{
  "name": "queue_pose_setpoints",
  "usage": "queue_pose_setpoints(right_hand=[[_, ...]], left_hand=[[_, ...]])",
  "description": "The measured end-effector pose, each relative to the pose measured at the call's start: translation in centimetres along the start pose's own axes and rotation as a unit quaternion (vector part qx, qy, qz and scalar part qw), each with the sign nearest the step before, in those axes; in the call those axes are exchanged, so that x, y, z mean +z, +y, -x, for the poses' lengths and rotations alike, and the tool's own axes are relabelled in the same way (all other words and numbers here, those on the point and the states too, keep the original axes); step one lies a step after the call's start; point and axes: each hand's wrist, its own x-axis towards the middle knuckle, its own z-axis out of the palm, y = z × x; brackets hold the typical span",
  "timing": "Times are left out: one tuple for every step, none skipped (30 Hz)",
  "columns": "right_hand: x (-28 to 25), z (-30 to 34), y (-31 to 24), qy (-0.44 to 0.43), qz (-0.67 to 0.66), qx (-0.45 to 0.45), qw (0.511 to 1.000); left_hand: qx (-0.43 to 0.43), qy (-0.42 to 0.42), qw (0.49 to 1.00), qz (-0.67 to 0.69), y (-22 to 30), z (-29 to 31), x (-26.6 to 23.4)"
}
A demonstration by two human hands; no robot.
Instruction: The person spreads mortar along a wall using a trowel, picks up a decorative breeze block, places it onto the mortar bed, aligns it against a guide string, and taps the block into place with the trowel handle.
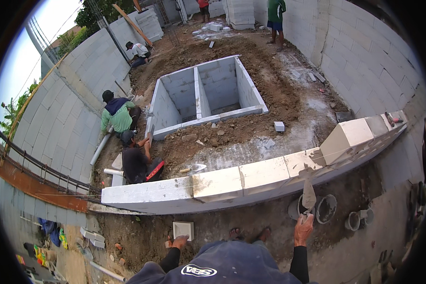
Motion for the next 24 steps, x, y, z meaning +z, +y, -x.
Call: queue_pose_setpoints(right_hand=[[-1.3,0.6,-1.4,-0.015,-0.042,0.007,0.999],[-2.4,1.2,-2.7,-0.029,-0.085,0.015,0.996],[-3.1,0.4,-4.4,-0.014,-0.112,0.002,0.994],[-3.5,-1.3,-6.2,-0.062,-0.185,0.072,0.978],[-3.7,-3.5,-7.6,-0.102,-0.256,0.142,0.951],[-3.0,-5.5,-8.3,-0.131,-0.324,0.140,0.926],[-2.0,-7.5,-9.8,-0.161,-0.424,0.179,0.873],[-0.4,-9.0,-10.1,-0.173,-0.486,0.221,0.828],[0.9,-10.2,-10.0,-0.186,-0.481,0.238,0.823],[1.5,-10.9,-9.7,-0.213,-0.509,0.257,0.794],[1.5,-10.5,-9.2,-0.218,-0.484,0.242,0.812],[1.3,-10.3,-8.6,-0.221,-0.458,0.225,0.831],[0.6,-9.8,-8.1,-0.237,-0.448,0.229,0.831],[-0.2,-9.3,-7.6,-0.251,-0.440,0.232,0.830],[-1.0,-8.4,-7.0,-0.268,-0.429,0.243,0.828],[-1.9,-7.8,-6.6,-0.275,-0.421,0.243,0.829],[-2.9,-6.8,-5.8,-0.279,-0.410,0.253,0.830],[-4.2,-4.2,-4.8,-0.288,-0.392,0.281,0.827],[-4.7,-2.8,-4.1,-0.291,-0.403,0.293,0.816],[-5.9,1.1,-3.1,-0.299,-0.375,0.322,0.817],[-6.6,3.0,-2.1,-0.296,-0.356,0.331,0.822],[-7.5,4.1,-1.0,-0.291,-0.334,0.333,0.833],[-8.6,6.4,0.5,-0.261,-0.326,0.356,0.836],[-9.6,8.5,1.8,-0.241,-0.322,0.398,0.824]], left_hand=[[0.020,0.005,1.000,-0.001,-1.5,-0.5,1.4],[0.041,0.010,0.999,-0.003,-2.9,-1.2,2.9],[0.063,0.026,0.998,0.013,-3.1,-1.6,3.9],[0.073,0.009,0.997,-0.003,-3.1,-2.7,4.5],[0.086,-0.007,0.996,-0.022,-2.1,-3.7,4.6],[0.091,-0.019,0.995,-0.041,-2.2,-4.2,4.8],[0.098,-0.025,0.994,-0.041,-2.6,-4.7,4.7],[0.113,-0.003,0.993,-0.018,-2.1,-5.2,4.7],[0.126,0.019,0.992,0.007,-1.8,-5.5,4.7],[0.137,0.046,0.989,0.032,-1.7,-5.9,4.3],[0.116,0.058,0.986,0.107,-1.6,-6.1,4.0],[0.098,0.072,0.976,0.182,-1.3,-6.5,3.7],[0.076,0.082,0.959,0.259,-1.1,-6.4,4.1],[0.089,0.086,0.953,0.277,-1.1,-6.7,3.9],[0.100,0.085,0.947,0.293,-1.0,-6.8,3.9],[0.115,0.086,0.940,0.309,-0.7,-7.4,3.7],[0.127,0.063,0.959,0.244,0.0,-8.0,3.0],[0.133,0.021,0.976,0.174,-0.6,-7.2,4.3],[0.128,0.012,0.978,0.164,-1.0,-7.5,4.7],[0.119,-0.004,0.981,0.154,-2.0,-7.2,6.0],[0.114,-0.016,0.983,0.142,-2.5,-6.8,6.8],[0.175,-0.015,0.984,-0.005,-1.7,-6.8,6.6],[0.193,-0.042,0.980,-0.028,-0.5,-7.5,6.5],[0.201,-0.069,0.976,-0.050,-0.3,-7.5,6.6]])
